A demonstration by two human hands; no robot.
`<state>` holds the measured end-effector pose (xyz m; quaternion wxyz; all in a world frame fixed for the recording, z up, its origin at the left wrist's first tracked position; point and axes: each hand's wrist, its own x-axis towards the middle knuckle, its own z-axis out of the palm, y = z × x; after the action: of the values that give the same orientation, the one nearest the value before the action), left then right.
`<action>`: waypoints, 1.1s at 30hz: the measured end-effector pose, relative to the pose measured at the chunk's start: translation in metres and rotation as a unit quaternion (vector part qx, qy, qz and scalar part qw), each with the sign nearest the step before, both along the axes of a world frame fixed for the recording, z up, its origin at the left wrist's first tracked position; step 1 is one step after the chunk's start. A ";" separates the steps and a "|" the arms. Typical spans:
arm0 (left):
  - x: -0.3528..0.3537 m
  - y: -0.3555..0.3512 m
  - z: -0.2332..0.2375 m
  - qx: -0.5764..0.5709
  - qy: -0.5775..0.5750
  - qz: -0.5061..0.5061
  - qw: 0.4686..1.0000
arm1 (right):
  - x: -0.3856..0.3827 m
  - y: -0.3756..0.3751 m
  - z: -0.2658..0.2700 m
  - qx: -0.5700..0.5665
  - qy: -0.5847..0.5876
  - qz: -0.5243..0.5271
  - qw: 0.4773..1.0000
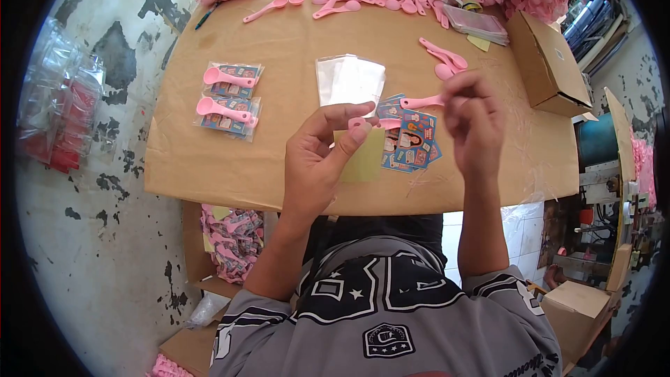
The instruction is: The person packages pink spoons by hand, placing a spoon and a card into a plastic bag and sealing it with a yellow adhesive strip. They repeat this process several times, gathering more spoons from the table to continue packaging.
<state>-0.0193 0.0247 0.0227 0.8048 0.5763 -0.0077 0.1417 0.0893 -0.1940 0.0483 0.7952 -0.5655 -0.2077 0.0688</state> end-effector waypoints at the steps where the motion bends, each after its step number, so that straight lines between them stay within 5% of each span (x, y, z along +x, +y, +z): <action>1: 0.001 0.000 -0.001 0.007 -0.005 0.005 1.000 | -0.007 0.004 0.000 -0.048 0.035 0.044 0.997; 16: 0.002 0.003 0.006 0.057 0.041 -0.010 0.997 | -0.023 0.031 -0.011 -0.096 0.042 0.104 0.989; 33: -0.005 0.024 -0.012 0.045 -0.099 -0.026 0.994 | -0.025 0.029 -0.005 -0.074 -0.093 0.127 0.985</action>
<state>-0.0243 0.0485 0.0110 0.7769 0.5946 -0.1088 0.1763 0.0645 -0.1654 0.0435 0.7130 -0.5957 -0.3456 0.1316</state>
